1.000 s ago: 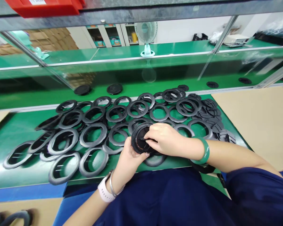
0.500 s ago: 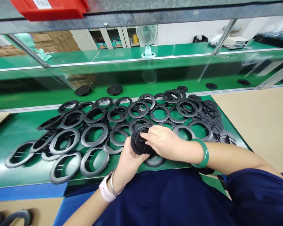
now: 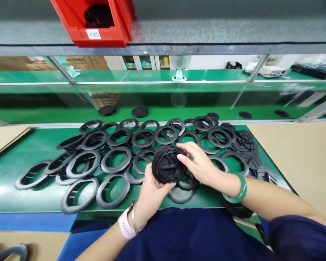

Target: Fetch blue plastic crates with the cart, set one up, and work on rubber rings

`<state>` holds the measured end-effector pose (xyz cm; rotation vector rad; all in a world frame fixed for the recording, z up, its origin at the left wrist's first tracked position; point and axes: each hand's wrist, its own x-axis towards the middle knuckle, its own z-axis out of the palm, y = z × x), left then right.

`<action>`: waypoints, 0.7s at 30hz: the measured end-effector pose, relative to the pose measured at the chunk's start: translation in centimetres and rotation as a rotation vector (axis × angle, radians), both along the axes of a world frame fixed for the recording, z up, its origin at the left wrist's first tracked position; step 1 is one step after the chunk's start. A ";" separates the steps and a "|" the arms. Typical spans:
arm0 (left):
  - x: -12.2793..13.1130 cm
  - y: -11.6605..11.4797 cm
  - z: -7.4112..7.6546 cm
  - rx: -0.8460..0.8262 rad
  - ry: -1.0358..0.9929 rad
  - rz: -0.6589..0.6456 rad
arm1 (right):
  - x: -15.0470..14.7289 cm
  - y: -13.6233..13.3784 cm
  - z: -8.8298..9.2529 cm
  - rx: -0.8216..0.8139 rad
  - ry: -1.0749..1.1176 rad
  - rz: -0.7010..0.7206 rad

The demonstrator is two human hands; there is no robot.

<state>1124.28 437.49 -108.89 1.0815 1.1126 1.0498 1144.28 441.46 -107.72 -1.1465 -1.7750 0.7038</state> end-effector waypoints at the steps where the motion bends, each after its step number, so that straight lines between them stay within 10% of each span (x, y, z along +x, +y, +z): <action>1: 0.0 0.0 -0.1 -0.012 0.012 -0.018 | -0.1 0.3 -0.5 -0.116 0.061 0.020; 12: -0.5 -0.3 -0.5 0.099 0.227 -0.039 | -2.0 0.7 -2.9 -0.373 0.309 -0.078; 21: 0.2 1.9 1.1 0.238 0.336 0.021 | 0.2 1.6 1.2 -0.393 0.263 0.227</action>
